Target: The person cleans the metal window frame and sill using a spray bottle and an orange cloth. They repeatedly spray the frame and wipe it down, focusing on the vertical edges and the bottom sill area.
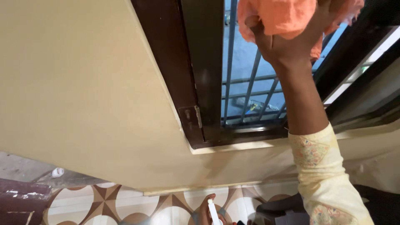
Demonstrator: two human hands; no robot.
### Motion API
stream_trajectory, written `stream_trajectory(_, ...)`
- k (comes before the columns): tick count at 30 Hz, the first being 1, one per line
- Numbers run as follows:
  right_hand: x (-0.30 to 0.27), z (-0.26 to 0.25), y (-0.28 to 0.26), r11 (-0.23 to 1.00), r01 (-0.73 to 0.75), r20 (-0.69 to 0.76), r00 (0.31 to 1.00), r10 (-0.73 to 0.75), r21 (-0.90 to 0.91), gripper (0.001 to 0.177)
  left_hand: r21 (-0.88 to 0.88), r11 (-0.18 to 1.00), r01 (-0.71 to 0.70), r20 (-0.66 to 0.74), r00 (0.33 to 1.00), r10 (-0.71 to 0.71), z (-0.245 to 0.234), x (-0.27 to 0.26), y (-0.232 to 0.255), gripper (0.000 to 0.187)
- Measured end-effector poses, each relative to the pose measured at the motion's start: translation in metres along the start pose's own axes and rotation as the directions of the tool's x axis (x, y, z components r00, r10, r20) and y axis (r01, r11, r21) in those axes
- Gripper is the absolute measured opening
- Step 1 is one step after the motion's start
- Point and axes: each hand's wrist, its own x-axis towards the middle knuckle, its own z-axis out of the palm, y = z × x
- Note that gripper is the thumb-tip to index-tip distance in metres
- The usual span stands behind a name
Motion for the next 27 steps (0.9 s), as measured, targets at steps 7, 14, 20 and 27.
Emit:
stream_trajectory(7, -0.001, -0.001, -0.035, 0.975, 0.037, 0.014, 0.999, -0.035, -0.219, 0.085, -0.03, 1.0, 0.004, 0.036, 0.999, -0.003, 0.01, 0.005, -0.009, 0.096)
stream_trajectory(14, -0.069, -0.006, -0.067, 0.94, 0.116, 0.151, 0.986, -0.07, -0.321, 0.076, -0.022, 1.0, -0.02, 0.06, 0.998, 0.021, 0.01, 0.005, -0.011, 0.095)
stream_trajectory(20, -0.211, -0.005, -0.056, 0.951, 0.137, 0.3, 0.953, -0.05, -0.277, 0.069, 0.007, 0.996, -0.092, 0.056, 0.994, 0.092, 0.011, -0.002, -0.005, 0.095)
stream_trajectory(27, -0.322, -0.029, -0.072, 0.961, 0.065, 0.402, 0.914, 0.051, -0.269, 0.054, 0.035, 0.989, -0.143, 0.003, 0.99, 0.143, 0.004, -0.012, -0.006, 0.094)
